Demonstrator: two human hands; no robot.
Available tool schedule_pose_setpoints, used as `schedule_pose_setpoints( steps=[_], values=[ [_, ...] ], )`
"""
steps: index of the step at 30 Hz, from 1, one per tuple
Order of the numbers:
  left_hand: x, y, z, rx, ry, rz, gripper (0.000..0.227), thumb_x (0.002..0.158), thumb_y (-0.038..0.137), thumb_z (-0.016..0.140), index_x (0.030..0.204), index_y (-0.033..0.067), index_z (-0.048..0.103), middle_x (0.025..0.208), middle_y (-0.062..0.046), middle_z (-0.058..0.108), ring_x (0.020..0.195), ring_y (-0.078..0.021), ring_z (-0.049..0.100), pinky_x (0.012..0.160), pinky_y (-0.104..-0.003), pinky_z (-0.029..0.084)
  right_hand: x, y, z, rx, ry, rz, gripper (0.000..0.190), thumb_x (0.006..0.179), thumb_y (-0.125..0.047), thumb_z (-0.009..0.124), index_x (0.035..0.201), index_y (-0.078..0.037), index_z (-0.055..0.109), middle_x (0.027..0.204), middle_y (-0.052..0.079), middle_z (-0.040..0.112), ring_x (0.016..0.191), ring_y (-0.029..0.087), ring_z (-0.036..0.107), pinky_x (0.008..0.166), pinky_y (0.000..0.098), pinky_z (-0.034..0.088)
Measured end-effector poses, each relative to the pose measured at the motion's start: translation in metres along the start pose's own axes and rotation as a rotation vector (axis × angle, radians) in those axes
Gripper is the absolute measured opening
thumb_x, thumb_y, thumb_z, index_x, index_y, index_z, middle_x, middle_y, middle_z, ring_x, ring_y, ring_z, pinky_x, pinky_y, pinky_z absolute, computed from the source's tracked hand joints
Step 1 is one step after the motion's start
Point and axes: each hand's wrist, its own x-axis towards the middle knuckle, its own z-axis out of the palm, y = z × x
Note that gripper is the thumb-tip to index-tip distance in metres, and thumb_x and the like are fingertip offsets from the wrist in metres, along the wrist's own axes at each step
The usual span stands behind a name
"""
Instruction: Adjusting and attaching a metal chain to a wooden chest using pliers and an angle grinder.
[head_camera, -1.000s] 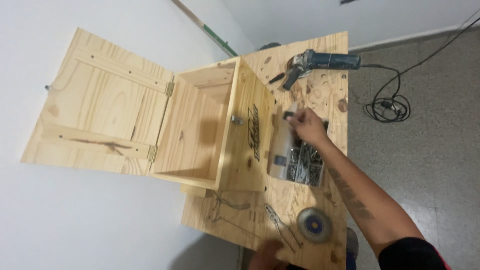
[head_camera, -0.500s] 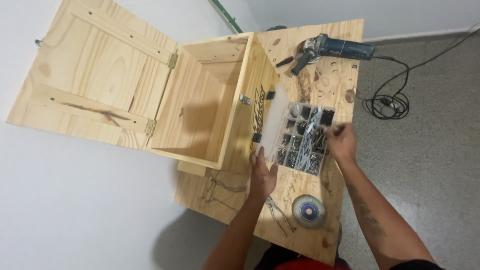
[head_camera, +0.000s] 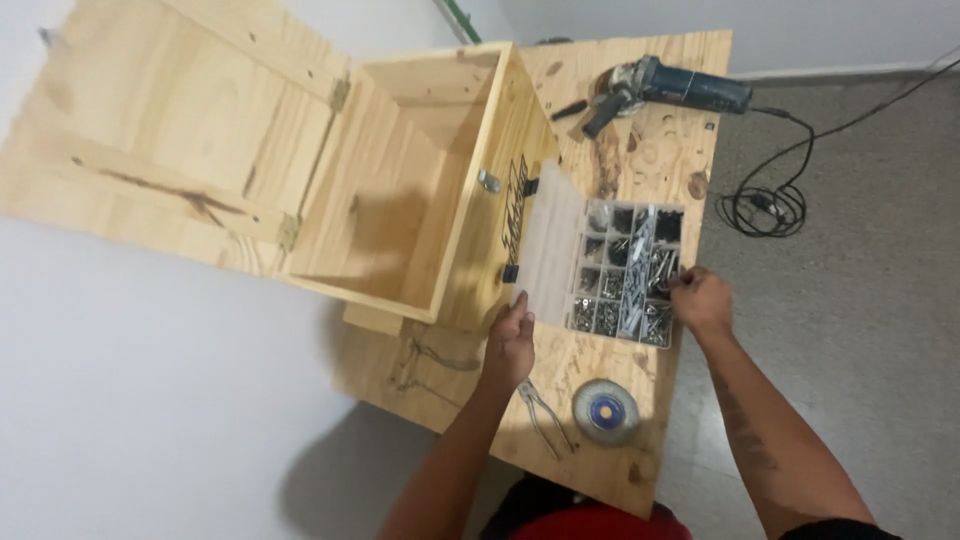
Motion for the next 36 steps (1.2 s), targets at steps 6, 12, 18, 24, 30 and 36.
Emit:
schedule_pose_setpoints(
  steps=[6,12,18,24,30,36],
  values=[
    [-0.018,0.011,0.005,0.062,0.094,0.035,0.055,0.101,0.020,0.056,0.155,0.0180,0.049,0.137,-0.027,0.059,0.130,-0.0399,0.056,0.111,-0.046,0.044,-0.018,-0.011,-0.014,-0.045,0.031,-0.020,0.024,0.103,-0.010,0.062,0.116,0.008,0.072,0.095,0.027,0.072,0.091,0.038,0.072,0.071,0.0461,0.055],
    [-0.032,0.041,-0.014,-0.071,0.150,0.078,0.059,0.097,0.006,0.059,0.155,0.0095,0.047,0.128,-0.032,0.061,0.117,-0.0456,0.064,0.096,-0.046,0.059,-0.026,-0.009,-0.007,-0.018,0.080,-0.007,0.022,0.105,-0.011,0.064,0.117,0.007,0.071,0.099,0.026,0.071,0.095,0.039,0.071,0.076,0.0471,0.054],
    [-0.030,0.040,-0.032,-0.043,-0.040,0.034,0.057,0.100,0.013,0.053,0.157,0.0130,0.045,0.111,-0.024,0.071,0.104,-0.0398,0.071,0.092,-0.047,0.059,-0.016,0.005,-0.001,0.014,0.120,0.036,0.021,0.105,-0.015,0.067,0.115,0.002,0.072,0.097,0.021,0.072,0.090,0.033,0.071,0.076,0.0449,0.054],
    [-0.038,-0.029,0.000,-0.167,-0.269,0.247,0.050,0.097,0.012,0.061,0.146,0.0243,0.061,0.088,-0.008,0.079,0.078,-0.0227,0.078,0.070,-0.036,0.063,-0.034,-0.007,0.000,0.166,0.100,0.171,0.021,0.103,-0.016,0.070,0.114,0.001,0.071,0.103,0.025,0.072,0.094,0.034,0.073,0.077,0.0450,0.063],
    [-0.031,-0.087,0.058,-0.230,-0.125,0.261,0.027,0.090,0.002,0.061,0.113,0.0114,0.072,0.090,-0.010,0.070,0.086,-0.0300,0.072,0.077,-0.042,0.057,-0.050,-0.061,-0.010,0.046,0.100,0.175,0.040,0.104,-0.012,0.067,0.138,0.003,0.052,0.130,0.029,0.058,0.120,0.041,0.061,0.098,0.0536,0.056],
    [-0.008,-0.088,0.089,0.111,0.282,0.359,0.036,0.098,0.012,0.047,0.132,0.0062,0.058,0.118,-0.014,0.064,0.112,-0.0303,0.065,0.099,-0.040,0.052,-0.048,-0.073,-0.013,-0.215,0.130,-0.186,0.042,0.098,-0.001,0.073,0.135,0.002,0.052,0.118,0.020,0.052,0.112,0.036,0.057,0.092,0.0508,0.052]
  ],
)
